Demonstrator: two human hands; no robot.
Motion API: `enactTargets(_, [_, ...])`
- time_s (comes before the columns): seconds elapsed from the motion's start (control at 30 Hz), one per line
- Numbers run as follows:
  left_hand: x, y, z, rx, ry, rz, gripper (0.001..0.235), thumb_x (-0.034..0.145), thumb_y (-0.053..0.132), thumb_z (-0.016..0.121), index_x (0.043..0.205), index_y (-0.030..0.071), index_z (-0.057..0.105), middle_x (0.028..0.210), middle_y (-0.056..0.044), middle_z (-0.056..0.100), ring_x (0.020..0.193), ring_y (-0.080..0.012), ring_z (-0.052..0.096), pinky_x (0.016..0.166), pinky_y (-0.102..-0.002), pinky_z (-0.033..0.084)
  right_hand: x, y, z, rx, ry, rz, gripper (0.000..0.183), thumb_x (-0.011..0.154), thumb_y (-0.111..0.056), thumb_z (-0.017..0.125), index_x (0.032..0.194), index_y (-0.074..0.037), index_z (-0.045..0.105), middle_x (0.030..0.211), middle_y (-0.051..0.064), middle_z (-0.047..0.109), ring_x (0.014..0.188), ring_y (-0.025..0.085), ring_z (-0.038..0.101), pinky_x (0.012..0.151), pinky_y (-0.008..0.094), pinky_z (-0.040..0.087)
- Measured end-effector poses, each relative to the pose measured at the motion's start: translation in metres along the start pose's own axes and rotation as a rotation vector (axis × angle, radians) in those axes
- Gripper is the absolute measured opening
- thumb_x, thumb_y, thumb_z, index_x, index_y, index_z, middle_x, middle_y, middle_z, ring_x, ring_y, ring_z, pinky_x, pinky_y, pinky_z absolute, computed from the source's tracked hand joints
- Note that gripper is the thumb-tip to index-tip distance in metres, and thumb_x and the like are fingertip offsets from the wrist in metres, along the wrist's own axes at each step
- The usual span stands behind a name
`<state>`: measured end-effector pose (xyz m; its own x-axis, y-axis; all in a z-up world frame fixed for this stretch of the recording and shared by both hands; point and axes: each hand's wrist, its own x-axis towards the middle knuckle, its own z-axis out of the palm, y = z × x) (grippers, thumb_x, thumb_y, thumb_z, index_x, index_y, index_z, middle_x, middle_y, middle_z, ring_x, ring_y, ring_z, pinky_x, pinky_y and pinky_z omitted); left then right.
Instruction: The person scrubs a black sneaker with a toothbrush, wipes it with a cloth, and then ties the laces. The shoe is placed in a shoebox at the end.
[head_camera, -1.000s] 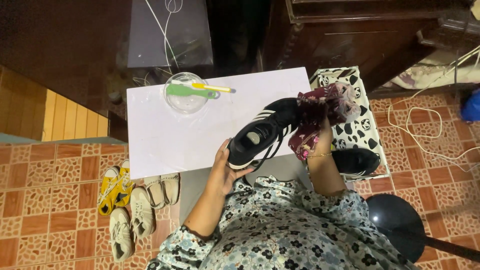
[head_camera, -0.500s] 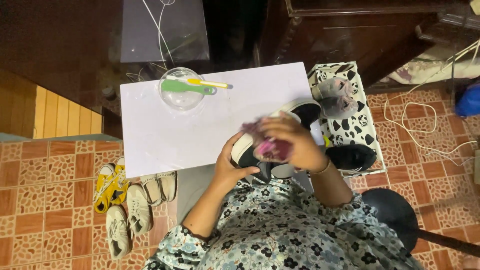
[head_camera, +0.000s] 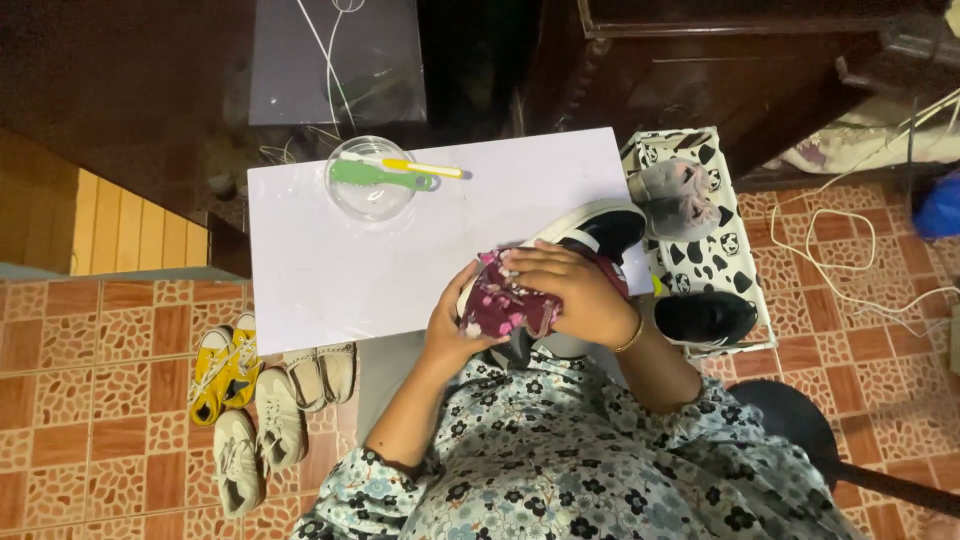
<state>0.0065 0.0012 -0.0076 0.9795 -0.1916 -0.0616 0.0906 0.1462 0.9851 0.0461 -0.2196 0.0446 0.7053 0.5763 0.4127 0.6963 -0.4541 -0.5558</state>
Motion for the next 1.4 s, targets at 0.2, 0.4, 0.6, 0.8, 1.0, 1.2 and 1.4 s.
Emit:
enactTargets(0.2, [0.006,-0.007,-0.008,-0.075,0.033,-0.088,0.104,0.059,0.017,0.098,0.149,0.006,0.049,0.142,-0.021,0.059,0.137,-0.032,0.051,0.118,-0.046,0.038,0.002,-0.004,0.003,-0.026,0.018,-0.026,0.04,0.079,-0.033,0.086,0.101,-0.002,0.073,0.123,0.013,0.074,0.12,0.034,0.067,0.111,0.048,0.046])
enactTargets(0.4, [0.015,-0.031,-0.015,-0.097,0.082,-0.1,0.092,0.069,0.021,0.095,0.149,0.011,0.052,0.142,-0.021,0.058,0.133,-0.03,0.051,0.113,-0.047,0.04,-0.036,0.131,-0.015,-0.339,0.285,0.206,0.029,0.089,-0.025,0.073,0.109,-0.003,0.071,0.11,0.013,0.074,0.112,0.033,0.069,0.11,0.042,0.048])
enactTargets(0.6, [0.019,-0.019,-0.012,-0.177,0.153,-0.18,0.076,0.084,0.026,0.083,0.151,0.012,0.048,0.15,-0.023,0.05,0.139,-0.0338,0.047,0.112,-0.047,0.045,-0.029,0.143,-0.009,-0.173,0.61,0.692,0.032,0.077,-0.019,0.08,0.108,-0.026,0.078,0.096,0.003,0.077,0.099,0.025,0.072,0.088,0.037,0.058])
enactTargets(0.8, [0.01,0.028,-0.005,-0.097,0.226,-0.338,0.061,0.1,0.046,0.059,0.15,0.013,0.047,0.157,-0.026,0.038,0.145,-0.043,0.039,0.114,-0.055,0.04,-0.068,0.187,0.01,0.167,0.947,0.682,0.016,0.086,-0.005,0.082,0.101,-0.01,0.077,0.094,0.009,0.076,0.094,0.016,0.069,0.088,0.033,0.055])
enactTargets(1.0, [0.019,0.005,-0.019,0.083,0.169,-0.391,0.066,0.106,0.045,0.038,0.153,-0.001,0.036,0.152,-0.032,0.032,0.126,-0.0504,0.055,0.09,-0.047,0.062,-0.037,0.139,-0.005,0.643,1.355,0.975,0.049,0.086,-0.011,0.083,0.13,-0.005,0.063,0.116,0.015,0.071,0.106,0.03,0.074,0.091,0.041,0.062])
enactTargets(1.2, [-0.01,0.08,-0.016,0.609,0.086,-0.188,0.062,0.104,0.039,0.049,0.148,-0.004,0.046,0.152,-0.029,0.038,0.144,-0.0487,0.034,0.113,-0.058,0.04,0.042,-0.066,-0.017,1.107,1.172,0.827,0.049,0.087,-0.018,0.074,0.132,-0.01,0.058,0.123,0.008,0.065,0.118,0.026,0.067,0.104,0.044,0.055])
enactTargets(1.4, [-0.008,0.008,-0.038,-0.212,-0.104,0.167,0.105,0.085,0.05,0.079,0.162,0.005,0.021,0.161,-0.033,0.026,0.149,-0.0412,0.024,0.116,-0.061,0.025,0.081,-0.125,0.01,1.568,0.921,1.222,0.045,0.076,-0.02,0.075,0.118,-0.006,0.067,0.115,0.016,0.072,0.106,0.036,0.071,0.093,0.054,0.056])
